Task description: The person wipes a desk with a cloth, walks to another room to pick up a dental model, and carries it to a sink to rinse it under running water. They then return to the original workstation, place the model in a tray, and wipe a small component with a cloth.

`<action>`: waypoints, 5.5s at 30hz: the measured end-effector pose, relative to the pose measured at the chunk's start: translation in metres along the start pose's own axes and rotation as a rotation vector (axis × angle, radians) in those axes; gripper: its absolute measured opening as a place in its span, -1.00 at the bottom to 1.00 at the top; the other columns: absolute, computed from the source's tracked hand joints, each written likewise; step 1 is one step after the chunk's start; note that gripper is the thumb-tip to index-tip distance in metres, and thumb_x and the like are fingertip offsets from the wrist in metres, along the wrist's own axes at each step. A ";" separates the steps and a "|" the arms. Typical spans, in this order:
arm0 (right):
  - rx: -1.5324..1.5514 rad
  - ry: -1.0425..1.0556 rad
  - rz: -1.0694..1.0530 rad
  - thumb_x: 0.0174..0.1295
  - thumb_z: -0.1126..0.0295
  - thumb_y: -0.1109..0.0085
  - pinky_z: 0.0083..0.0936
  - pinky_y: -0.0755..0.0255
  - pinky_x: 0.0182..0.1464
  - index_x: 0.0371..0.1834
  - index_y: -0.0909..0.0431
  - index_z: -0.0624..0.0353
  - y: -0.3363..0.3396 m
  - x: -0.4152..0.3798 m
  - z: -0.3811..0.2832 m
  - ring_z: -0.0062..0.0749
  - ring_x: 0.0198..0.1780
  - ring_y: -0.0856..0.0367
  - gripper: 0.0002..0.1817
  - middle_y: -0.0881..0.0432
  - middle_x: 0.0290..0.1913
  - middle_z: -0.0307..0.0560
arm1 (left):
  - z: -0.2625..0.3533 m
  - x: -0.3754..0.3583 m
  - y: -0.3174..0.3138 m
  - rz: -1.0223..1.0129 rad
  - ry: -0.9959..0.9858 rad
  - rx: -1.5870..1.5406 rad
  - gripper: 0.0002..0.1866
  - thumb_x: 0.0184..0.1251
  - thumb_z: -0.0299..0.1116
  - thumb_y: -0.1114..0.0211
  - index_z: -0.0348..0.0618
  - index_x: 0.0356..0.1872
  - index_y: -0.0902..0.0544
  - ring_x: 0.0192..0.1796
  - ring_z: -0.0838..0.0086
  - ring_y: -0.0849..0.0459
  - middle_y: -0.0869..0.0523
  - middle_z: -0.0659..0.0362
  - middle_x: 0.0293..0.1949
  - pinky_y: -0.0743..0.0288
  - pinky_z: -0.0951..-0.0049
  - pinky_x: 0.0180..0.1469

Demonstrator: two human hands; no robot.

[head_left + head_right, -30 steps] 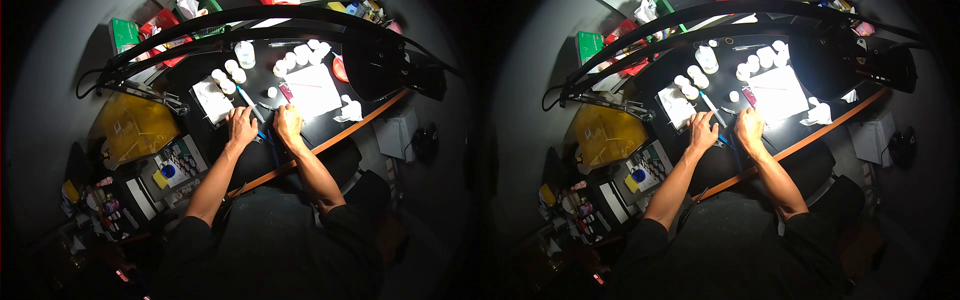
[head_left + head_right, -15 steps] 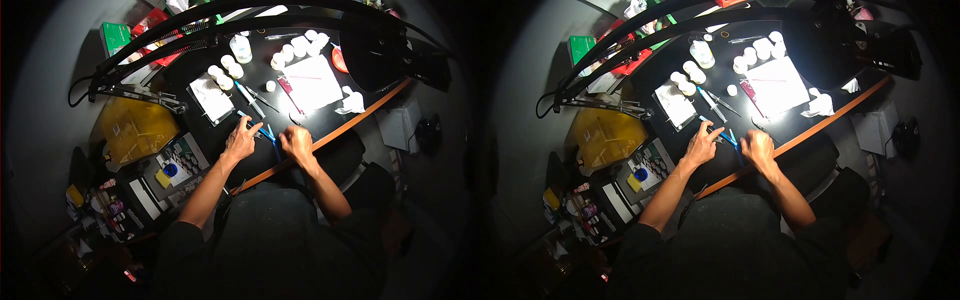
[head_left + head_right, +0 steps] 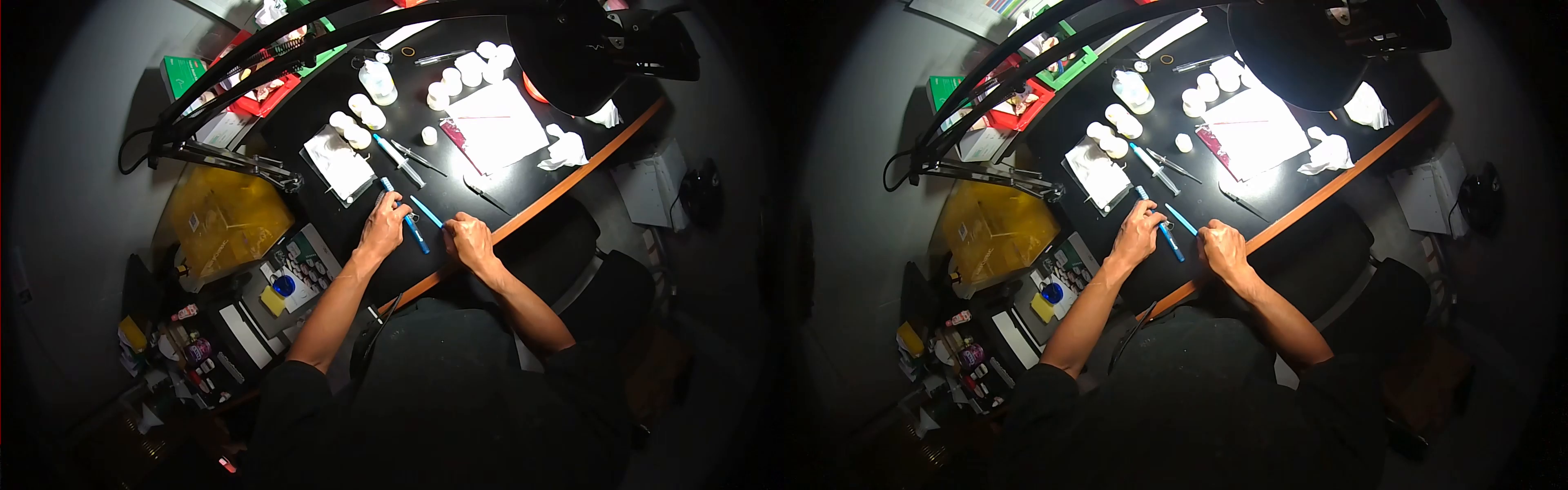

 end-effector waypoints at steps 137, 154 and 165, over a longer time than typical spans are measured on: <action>-0.369 -0.066 0.333 0.30 0.41 -0.01 0.09 -0.01 0.52 0.37 -0.42 0.33 0.019 -0.051 0.079 0.19 0.51 -0.22 -0.46 -0.33 0.46 0.26 | 0.016 -0.181 0.007 0.335 0.603 -0.320 -0.87 0.24 -0.55 -0.35 -0.28 -0.20 -0.73 -0.46 0.57 -0.60 -0.68 0.16 -0.39 -0.45 0.53 -0.38; -0.089 0.317 0.184 -0.03 0.58 -0.06 -0.14 -0.25 0.45 0.20 -0.61 0.15 -0.025 -0.068 0.027 -0.09 0.39 -0.47 -0.41 -0.58 0.29 0.07 | -0.112 -0.384 -0.139 0.458 1.779 -1.255 -0.59 0.32 -0.12 -0.29 -0.23 0.00 -0.52 -0.33 0.15 -0.68 -0.67 -0.01 -0.23 -0.61 0.14 -0.21; -0.152 0.381 -0.027 0.08 0.47 -0.14 -0.17 -0.32 0.41 0.25 -0.56 0.12 -0.032 -0.090 -0.024 -0.18 0.39 -0.47 -0.44 -0.56 0.31 0.02 | -0.141 -0.324 -0.158 1.134 1.292 -2.040 -0.18 0.37 0.33 0.12 -0.08 0.43 -0.38 0.42 -0.04 -0.37 -0.38 -0.04 0.45 -0.31 -0.05 0.40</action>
Point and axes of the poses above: each hand's wrist, its own x-axis towards the middle knuckle, its own y-axis out of the back of the hand, z = x × y, the point moved 1 cm from there along x, towards the middle knuckle
